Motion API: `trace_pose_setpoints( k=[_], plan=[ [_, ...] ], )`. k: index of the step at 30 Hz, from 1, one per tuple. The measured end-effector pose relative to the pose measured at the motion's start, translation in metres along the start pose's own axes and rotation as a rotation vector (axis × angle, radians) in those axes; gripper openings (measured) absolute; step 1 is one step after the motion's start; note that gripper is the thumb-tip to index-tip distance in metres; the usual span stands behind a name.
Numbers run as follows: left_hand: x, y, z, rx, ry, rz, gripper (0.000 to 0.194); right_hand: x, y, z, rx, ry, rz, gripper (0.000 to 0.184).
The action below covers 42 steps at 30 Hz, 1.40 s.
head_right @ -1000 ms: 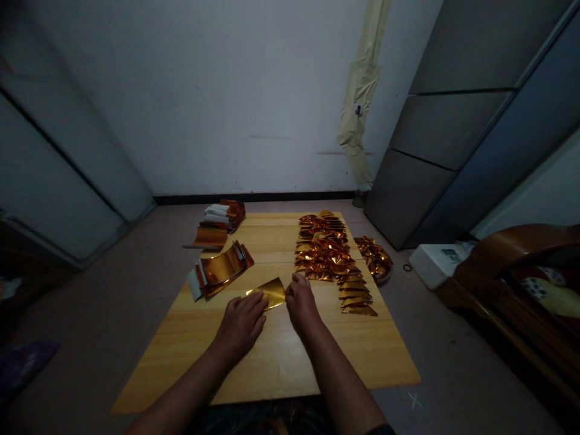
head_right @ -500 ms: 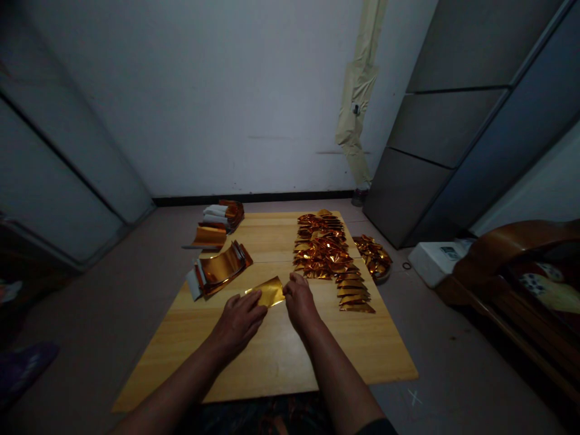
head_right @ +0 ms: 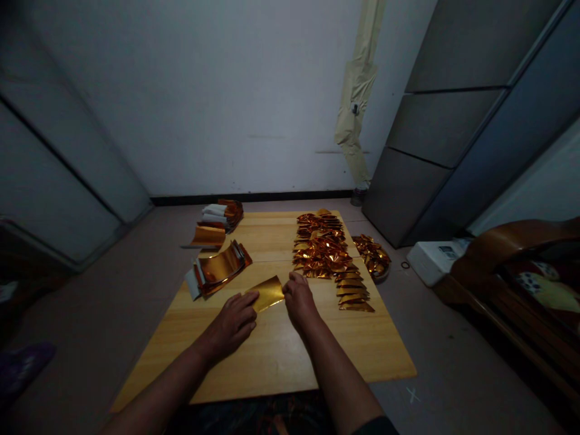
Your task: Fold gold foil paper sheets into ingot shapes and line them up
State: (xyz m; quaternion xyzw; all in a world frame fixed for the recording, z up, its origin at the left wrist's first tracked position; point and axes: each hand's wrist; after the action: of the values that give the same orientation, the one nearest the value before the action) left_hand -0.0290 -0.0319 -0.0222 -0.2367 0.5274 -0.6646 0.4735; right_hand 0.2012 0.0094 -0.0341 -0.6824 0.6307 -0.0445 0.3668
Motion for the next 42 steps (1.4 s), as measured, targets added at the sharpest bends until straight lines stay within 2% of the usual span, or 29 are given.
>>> trace_pose_setpoints(
  k=[4,14,22,24,27,30,32,34,38,42],
  plan=[
    [0.002,-0.003,0.0,0.061,-0.012,0.002,0.011,-0.001,-0.002,-0.003,0.016,0.025,-0.032,0.02],
    [-0.002,0.003,-0.004,0.174,-0.084,0.152,0.012,-0.002,-0.004,-0.009,0.058,0.049,-0.078,0.027],
    [-0.004,0.007,-0.006,0.097,-0.015,0.222,0.019,0.003,-0.008,-0.015,0.086,-0.032,-0.113,0.034],
    [-0.004,0.008,-0.007,0.095,-0.023,0.226,0.02,0.006,-0.009,-0.018,0.08,-0.094,-0.109,0.039],
    [-0.004,0.009,-0.01,0.144,-0.059,0.233,0.02,0.009,-0.012,-0.023,0.147,-0.264,-0.116,0.044],
    [-0.004,0.008,-0.011,0.222,-0.127,0.216,0.021,0.008,-0.013,-0.027,0.252,-0.445,-0.203,0.032],
    [-0.004,0.005,-0.009,0.274,-0.181,0.195,0.024,0.007,-0.012,-0.028,0.275,-0.499,-0.285,0.018],
    [-0.006,0.002,-0.006,0.321,-0.236,0.177,0.026,0.004,-0.009,-0.028,0.269,-0.461,-0.318,0.01],
    [-0.01,-0.004,0.005,0.385,-0.376,0.177,0.025,-0.005,-0.006,-0.028,0.205,-0.27,-0.262,0.015],
    [-0.014,-0.003,0.015,0.4,-0.502,0.224,0.02,-0.016,-0.007,-0.033,0.184,-0.185,-0.292,0.018]
  ],
)
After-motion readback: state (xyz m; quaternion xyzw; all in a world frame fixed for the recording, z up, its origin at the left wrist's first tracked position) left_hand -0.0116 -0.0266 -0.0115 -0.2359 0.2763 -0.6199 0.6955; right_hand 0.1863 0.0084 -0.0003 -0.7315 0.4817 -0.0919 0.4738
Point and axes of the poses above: each hand's wrist, its own x-axis away from the middle knuckle, its own y-axis out of the palm, z = x × y, and after that the axes turned 13 degrees about -y, right-handed
